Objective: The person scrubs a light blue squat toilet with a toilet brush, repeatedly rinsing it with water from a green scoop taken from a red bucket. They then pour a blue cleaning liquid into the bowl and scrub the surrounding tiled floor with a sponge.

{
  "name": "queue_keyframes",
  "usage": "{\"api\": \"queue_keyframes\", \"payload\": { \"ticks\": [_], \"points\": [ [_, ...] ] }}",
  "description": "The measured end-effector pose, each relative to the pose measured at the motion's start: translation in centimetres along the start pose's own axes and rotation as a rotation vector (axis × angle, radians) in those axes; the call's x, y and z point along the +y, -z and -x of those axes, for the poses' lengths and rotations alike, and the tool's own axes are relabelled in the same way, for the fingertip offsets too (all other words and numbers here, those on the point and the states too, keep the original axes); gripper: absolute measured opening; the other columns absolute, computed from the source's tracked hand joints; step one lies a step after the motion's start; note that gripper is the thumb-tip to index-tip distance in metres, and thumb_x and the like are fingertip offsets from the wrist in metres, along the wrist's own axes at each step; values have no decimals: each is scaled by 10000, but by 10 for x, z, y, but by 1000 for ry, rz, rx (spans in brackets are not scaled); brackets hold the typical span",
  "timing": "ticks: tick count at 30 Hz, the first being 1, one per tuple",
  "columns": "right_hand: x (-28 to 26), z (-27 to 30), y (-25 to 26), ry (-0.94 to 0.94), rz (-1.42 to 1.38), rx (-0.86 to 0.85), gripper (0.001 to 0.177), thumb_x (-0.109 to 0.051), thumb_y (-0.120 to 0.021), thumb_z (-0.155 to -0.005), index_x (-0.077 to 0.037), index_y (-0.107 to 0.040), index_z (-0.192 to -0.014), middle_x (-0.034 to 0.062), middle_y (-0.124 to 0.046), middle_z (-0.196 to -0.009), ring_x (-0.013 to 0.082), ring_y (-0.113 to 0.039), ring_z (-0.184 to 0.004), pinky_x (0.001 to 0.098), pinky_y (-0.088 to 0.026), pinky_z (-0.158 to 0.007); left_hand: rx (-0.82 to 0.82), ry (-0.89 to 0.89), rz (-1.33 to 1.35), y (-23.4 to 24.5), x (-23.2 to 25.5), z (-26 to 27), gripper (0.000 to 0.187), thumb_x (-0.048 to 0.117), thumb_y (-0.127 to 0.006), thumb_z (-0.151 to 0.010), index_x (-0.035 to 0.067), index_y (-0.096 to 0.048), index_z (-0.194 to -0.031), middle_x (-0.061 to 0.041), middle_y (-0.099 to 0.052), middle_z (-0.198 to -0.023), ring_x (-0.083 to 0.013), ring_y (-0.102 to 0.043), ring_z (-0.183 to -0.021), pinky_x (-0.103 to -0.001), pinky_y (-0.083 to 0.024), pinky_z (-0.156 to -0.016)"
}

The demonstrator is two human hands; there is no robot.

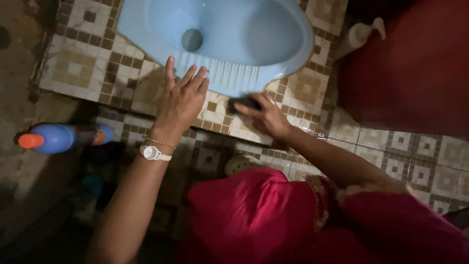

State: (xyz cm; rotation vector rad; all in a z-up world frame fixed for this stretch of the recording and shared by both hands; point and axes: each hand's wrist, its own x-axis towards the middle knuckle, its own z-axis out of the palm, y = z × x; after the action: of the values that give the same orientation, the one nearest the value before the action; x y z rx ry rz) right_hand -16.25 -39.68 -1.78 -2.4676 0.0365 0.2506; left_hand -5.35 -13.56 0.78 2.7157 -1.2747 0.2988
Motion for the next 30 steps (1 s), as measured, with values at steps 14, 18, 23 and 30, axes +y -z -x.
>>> {"api": "queue_keyframes", "payload": {
  "ticks": [14,18,23,30],
  "points": [
    [55,-48,45,-356,-1302,523,445,-281,-706,-981,39,-649,-1285,152,-707,-1252,208,-670,-1029,350,-548,-927,-45,121,60,5,-23,13,338,54,-581,-985,120,-714,-1289,-50,-571,-1540,-171,-541,-1407,-674,-85,-1247],
    [-1,-12,22,-10,-219,390,409,-277,-680,-1036,42,-640,-1289,260,-658,-1275,340,-664,-1163,424,-573,-987,-30,97,52,3,-21,-4,341,61,-568,-981,108,-713,-1286,-54,-573,-1534,-171,-540,-1417,-674,-82,-1248],
    [-4,-35,63,-449,-564,233,431,-398,-588,-988,-71,-648,-1263,236,-719,-1157,328,-735,-944,418,-638,-791,-20,88,29,7,-25,3,357,57,-566,-971,110,-707,-1295,-56,-581,-1534,-177,-538,-1411,-676,-80,-1235],
    [33,-44,31,-327,14,92,383,-343,-630,-984,-226,-687,-1344,266,-714,-1184,412,-732,-936,454,-630,-728,-1,105,88,5,-32,4,332,77,-558,-1016,115,-694,-1317,-69,-576,-1553,-192,-538,-1426,-677,-75,-1259]
  ]
}}
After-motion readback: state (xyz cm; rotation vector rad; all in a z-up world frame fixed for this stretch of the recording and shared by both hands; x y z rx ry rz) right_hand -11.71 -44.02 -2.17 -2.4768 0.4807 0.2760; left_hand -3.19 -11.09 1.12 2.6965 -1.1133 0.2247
